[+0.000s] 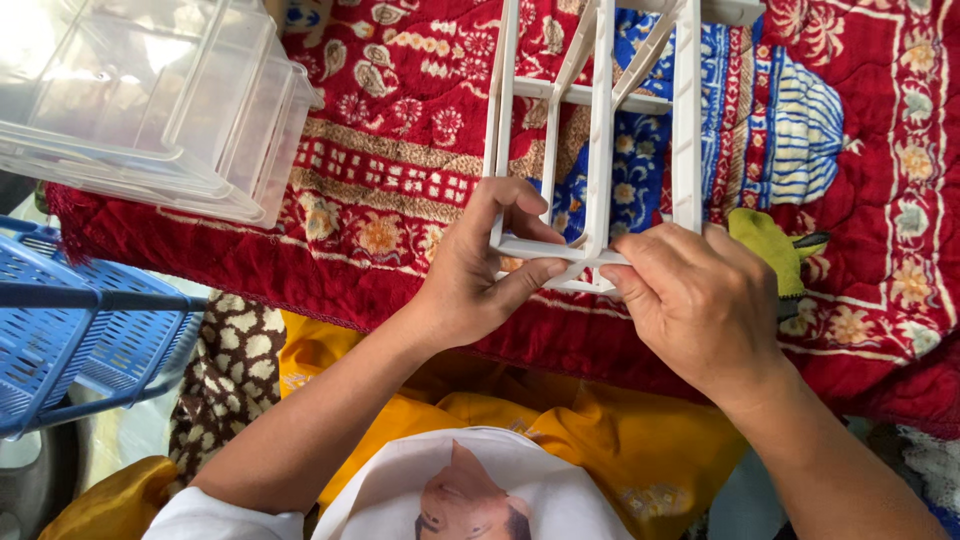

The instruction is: The person wipes white plastic furniture parts with a yellow cloth, then assembles two frames together and wipes a white compartmentalized tray. The person handles the parts one at a time, turning them over to clean different sides.

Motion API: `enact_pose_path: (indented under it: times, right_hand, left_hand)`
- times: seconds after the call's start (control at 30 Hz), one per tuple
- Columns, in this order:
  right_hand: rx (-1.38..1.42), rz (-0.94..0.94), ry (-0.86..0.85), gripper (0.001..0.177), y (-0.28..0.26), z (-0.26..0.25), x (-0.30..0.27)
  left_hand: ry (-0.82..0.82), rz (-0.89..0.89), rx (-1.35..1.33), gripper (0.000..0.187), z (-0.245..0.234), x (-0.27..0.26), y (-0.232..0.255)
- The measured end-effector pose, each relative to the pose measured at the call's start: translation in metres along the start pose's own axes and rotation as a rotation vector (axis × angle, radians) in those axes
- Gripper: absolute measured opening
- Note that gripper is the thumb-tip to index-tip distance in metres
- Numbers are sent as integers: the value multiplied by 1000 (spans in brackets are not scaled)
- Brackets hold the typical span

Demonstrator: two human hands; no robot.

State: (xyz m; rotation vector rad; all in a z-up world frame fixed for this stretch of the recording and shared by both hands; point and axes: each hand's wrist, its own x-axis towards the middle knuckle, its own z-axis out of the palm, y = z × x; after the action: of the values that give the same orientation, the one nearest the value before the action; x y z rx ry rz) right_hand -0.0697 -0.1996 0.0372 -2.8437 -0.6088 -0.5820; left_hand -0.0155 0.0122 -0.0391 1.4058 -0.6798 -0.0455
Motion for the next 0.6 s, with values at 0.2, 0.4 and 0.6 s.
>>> enact_pose_path:
  times: [0.2, 0.4, 0.6]
  right_hand:
    - [38, 38, 21, 25, -3, 4, -9]
    - [266, 219, 169, 68, 11, 0, -5]
    - [1277, 741, 2, 33, 66, 2, 25]
  left_hand:
    - [34, -94, -216, 88, 3, -4, 5]
    - [17, -268, -292, 87, -13, 16, 3]
    - [-176, -41, -169, 94, -12, 2, 16]
